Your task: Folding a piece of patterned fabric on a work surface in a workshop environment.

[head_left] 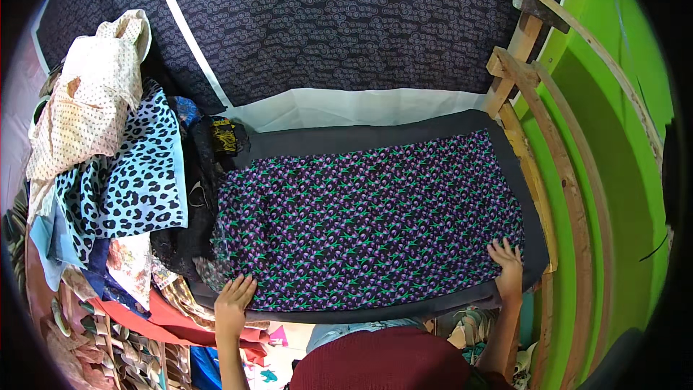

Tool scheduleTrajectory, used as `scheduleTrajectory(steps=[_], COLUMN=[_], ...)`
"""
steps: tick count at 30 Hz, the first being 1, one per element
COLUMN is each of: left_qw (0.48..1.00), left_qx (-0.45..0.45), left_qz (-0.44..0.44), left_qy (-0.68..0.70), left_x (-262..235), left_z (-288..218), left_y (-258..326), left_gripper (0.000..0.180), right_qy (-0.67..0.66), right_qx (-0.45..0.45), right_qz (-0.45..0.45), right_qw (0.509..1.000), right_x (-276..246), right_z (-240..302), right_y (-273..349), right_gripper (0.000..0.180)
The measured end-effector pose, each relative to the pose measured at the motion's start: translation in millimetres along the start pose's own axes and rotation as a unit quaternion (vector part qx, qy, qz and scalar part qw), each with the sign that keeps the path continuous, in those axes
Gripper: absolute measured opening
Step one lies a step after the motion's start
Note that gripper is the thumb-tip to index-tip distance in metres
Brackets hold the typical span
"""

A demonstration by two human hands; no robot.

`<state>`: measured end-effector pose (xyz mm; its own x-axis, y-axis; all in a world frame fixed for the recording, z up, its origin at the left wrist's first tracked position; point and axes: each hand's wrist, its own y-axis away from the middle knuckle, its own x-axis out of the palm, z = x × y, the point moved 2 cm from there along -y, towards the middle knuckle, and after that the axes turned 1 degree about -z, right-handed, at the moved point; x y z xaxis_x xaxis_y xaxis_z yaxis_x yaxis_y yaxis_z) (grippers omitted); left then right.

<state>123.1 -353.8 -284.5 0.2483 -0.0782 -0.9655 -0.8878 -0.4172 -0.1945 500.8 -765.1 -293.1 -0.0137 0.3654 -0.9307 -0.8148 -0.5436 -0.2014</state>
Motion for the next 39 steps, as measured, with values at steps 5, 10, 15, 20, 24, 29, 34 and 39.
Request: scheduleTrajectory(steps=[5, 10, 15, 20, 24, 29, 34, 39], left_qw=[0.977, 0.985, 0.99, 0.996, 0.995, 0.975, 0.996, 0.999], left_qx=[-0.067, 0.004, 0.095, 0.056, 0.061, 0.009, 0.052, -0.009], left_qz=[0.201, 0.084, 0.097, 0.06, 0.07, 0.199, 0.062, 0.037], left_qy=[0.01, 0.149, 0.026, 0.031, 0.037, 0.1, 0.022, 0.039], left_x=[-9, -36, 49, 77, 77, 65, 81, 105], left_z=[-13, -80, -106, -81, -91, -82, -80, -26], left_y=[-6, -92, -151, -144, -153, -175, -237, -249], left_gripper=[0.061, 0.048, 0.06, 0.07, 0.071, 0.075, 0.071, 0.07], right_qy=[-0.057, -0.037, -0.12, 0.071, 0.096, 0.157, -0.053, 0.024], right_qx=[0.058, -0.187, -0.387, -0.214, 0.176, -0.081, -0.42, -0.31], right_qz=[0.268, 0.267, 0.238, 0.093, 0.018, -0.087, 0.131, 0.141], right_qw=[0.96, 0.945, 0.882, 0.97, 0.98, 0.98, 0.896, 0.94], right_x=[-28, -1, 81, 47, 19, 56, 111, 109], right_z=[-2, 75, 197, 78, -62, 74, 182, 82], right_y=[-2, -53, -40, -91, -112, -129, -123, -195], right_gripper=[0.076, 0.08, 0.061, 0.048, 0.054, 0.059, 0.053, 0.044])
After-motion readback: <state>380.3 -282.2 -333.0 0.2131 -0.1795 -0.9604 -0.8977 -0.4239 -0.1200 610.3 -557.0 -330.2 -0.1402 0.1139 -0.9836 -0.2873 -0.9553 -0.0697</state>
